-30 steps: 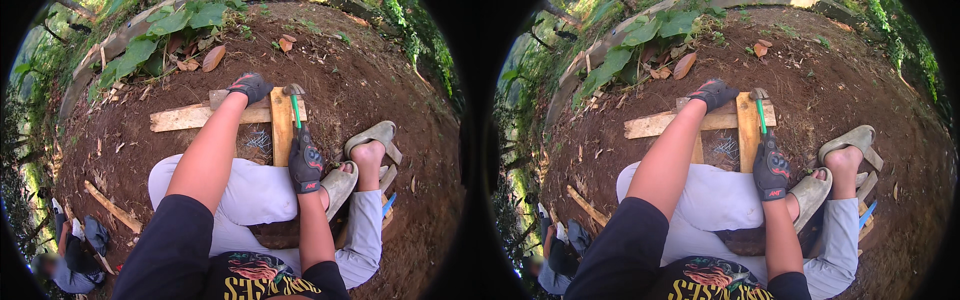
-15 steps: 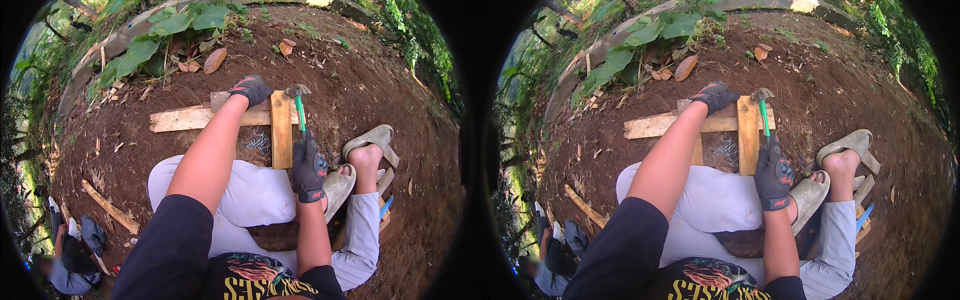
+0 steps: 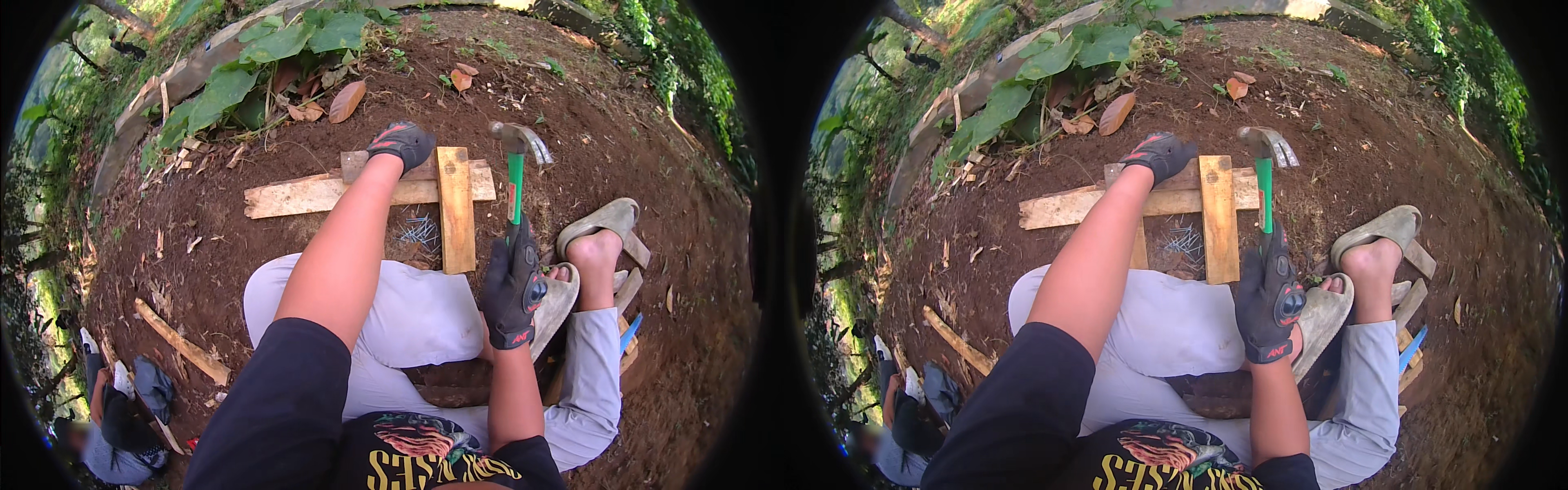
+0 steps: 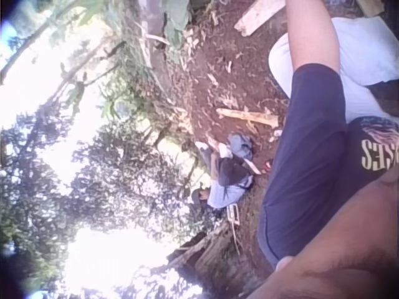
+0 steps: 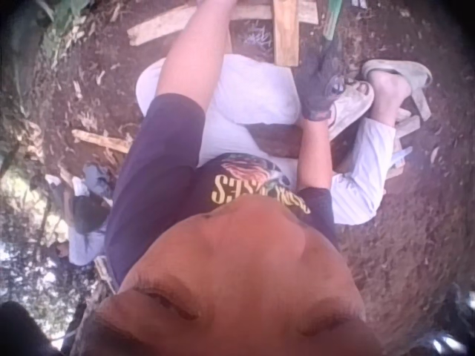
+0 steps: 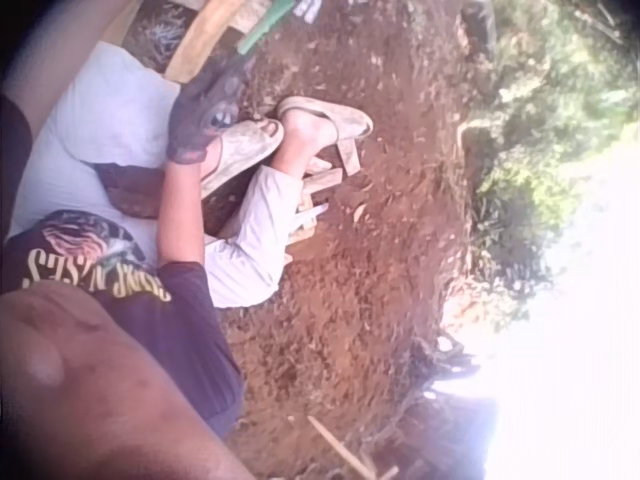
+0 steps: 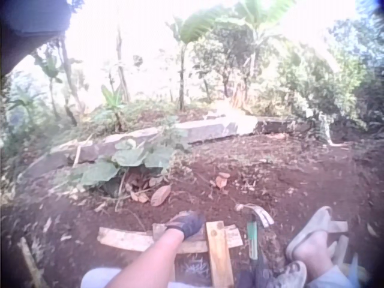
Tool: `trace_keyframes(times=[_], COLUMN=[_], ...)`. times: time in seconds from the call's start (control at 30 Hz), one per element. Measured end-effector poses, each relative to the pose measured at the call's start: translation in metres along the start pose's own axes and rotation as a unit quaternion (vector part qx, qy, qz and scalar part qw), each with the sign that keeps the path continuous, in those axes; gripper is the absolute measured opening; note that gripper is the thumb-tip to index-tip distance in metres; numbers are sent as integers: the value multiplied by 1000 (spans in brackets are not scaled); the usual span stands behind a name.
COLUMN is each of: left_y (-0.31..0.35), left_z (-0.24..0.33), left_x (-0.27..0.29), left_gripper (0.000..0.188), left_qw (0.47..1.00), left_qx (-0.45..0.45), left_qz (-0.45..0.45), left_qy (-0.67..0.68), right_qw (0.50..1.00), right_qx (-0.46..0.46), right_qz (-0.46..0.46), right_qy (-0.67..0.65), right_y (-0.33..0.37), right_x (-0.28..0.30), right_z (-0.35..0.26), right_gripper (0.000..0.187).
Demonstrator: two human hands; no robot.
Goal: The person sits on the ground and uses a hammer to drive nails into wooden planks. They repeatedly position the planks, hammer the nails, and adjust the wood pieces to assemble a structure.
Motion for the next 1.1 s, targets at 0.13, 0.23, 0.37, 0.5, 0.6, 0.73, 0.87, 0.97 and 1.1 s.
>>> trace_keyframes(times=[0.13,0.23,0.37,0.5,0.6,0.73,0.87,0.97,1.1], left_y=[-1,-9,7,13,11,18,31,24,35], left_z=[9,5,18,25,25,54,62,58,52], left_x=[-1,-9,-12,-11,-16,5,41,34,16], left_gripper=[58,58,63,71,73,77,88,89,85], left_qw=[1000,1000,999,994,998,998,997,993,994], left_qx=[-21,-26,-53,-97,-56,-28,-27,-61,-73], left_qz=[12,15,-8,47,14,48,75,104,75], left_qy=[1,-5,9,0,-30,-25,-18,-9,3], right_qw=[999,970,984,980,982,943,903,908,991], right_qx=[-18,-75,-133,-17,-166,-319,-390,-357,-129], right_qz=[-25,-203,-113,-44,-60,-6,10,-27,-44], right_qy=[26,108,23,192,63,-96,-179,-216,17], right_y=[21,44,32,54,81,92,86,85,71], right_x=[-25,-53,-2,52,67,80,74,60,37], right_z=[13,35,43,74,110,140,143,148,134], right_gripper=[50,47,41,39,31,15,30,42,50])
Point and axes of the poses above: each hand's wrist, its own y-axis away from the middle knuckle, its own x-axis out of the back of the hand, z = x × y, the point moved 8 cm from there along -y, towards the middle knuckle, and after that the axes turned 8 degrees about z, right-handed, at the moved point
